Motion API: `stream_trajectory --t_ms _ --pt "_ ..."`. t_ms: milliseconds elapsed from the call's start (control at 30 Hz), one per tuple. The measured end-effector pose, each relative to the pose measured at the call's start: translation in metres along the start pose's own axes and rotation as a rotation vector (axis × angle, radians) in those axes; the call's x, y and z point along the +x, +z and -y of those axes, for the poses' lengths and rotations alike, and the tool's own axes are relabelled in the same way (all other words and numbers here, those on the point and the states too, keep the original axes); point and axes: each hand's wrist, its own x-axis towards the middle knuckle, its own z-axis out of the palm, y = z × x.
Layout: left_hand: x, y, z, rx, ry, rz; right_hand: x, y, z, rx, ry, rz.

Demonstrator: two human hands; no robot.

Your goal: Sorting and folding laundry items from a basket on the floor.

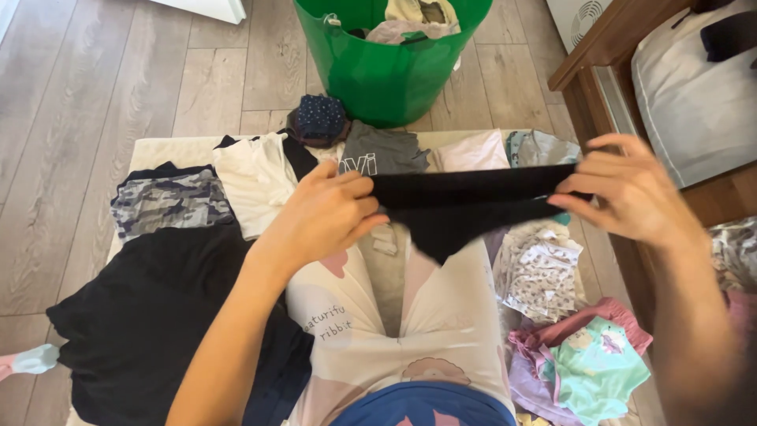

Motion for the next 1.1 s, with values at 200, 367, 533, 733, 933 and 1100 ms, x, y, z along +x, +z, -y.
stream_trajectory --t_ms 200,367,533,733,933,1100 --pt "-0.007 0.003 -0.019 0.209 0.002 -0.202 -0.030 -0.031 0.015 -0.206 -0.039 -0.032" --pt "-0.011 -0.008 -0.025 -0.038 -0.029 -0.207 -0.078 -0.032 -0.011 0.257 0.074 -0.135" --pt "0.005 0.022 -0.002 -0.209 -0.070 -0.302 -0.151 0.011 -0.081 0.635 0.452 -0.268" --pt "0.000 0.126 0.039 -0.080 -0.143 -0.113 -0.089 0.077 -0.058 0.012 0.518 -0.147" --pt "-0.064 0.159 0.004 0.048 -0.031 0.042 -0.178 0.115 -0.033 0.219 0.528 -0.094" --pt "-0.136 0.186 -0.039 -0.226 -0.074 0.117 -0.216 0.149 0.029 0.196 0.465 0.029"
